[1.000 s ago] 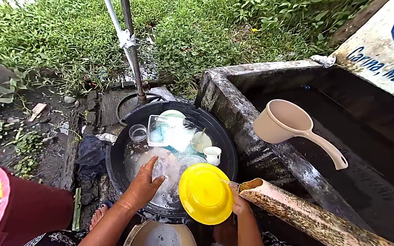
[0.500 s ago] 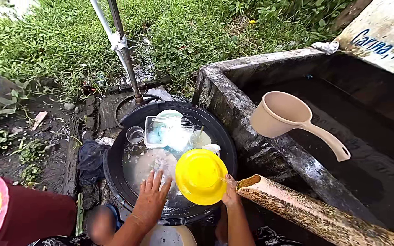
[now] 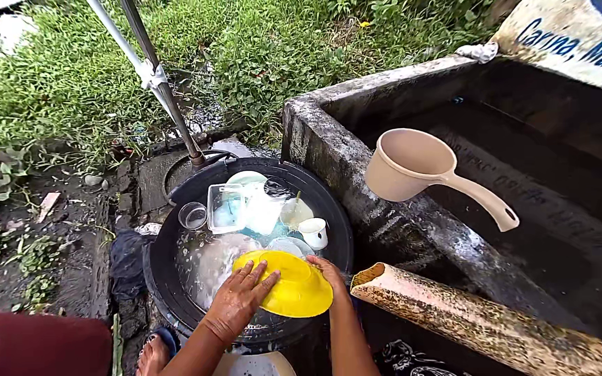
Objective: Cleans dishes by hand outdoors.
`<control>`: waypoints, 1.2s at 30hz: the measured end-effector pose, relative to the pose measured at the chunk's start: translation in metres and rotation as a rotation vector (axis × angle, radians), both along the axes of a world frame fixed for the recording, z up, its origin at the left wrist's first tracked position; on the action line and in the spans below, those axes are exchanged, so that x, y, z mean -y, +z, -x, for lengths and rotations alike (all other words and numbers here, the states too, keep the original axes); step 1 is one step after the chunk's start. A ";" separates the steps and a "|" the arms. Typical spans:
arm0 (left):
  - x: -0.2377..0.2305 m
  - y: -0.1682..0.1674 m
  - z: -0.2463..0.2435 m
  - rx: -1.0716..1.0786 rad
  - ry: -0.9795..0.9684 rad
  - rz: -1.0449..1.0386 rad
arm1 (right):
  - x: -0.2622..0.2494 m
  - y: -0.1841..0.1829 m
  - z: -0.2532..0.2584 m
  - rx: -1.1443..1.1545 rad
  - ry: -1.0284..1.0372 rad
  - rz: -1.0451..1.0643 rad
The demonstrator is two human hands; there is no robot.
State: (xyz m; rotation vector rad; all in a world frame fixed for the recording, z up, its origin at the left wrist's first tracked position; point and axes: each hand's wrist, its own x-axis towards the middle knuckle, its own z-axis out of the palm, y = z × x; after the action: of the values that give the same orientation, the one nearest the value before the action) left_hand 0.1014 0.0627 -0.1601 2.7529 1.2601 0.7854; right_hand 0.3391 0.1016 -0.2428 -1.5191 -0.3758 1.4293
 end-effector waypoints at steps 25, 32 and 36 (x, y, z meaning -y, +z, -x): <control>-0.023 -0.014 -0.039 1.070 0.628 1.106 | 0.028 -0.008 -0.014 -0.233 -0.191 -0.063; -0.001 -0.034 -0.036 1.010 0.679 1.206 | 0.021 -0.025 -0.016 -0.337 -0.461 -0.241; 0.007 -0.045 -0.033 1.002 0.708 1.210 | 0.023 -0.028 -0.023 -0.333 -0.486 -0.275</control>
State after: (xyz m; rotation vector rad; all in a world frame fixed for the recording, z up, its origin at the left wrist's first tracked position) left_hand 0.1348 0.0553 -0.2047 0.7816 1.5648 0.7958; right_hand 0.3621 0.0788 -0.2705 -1.0350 0.0074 1.1566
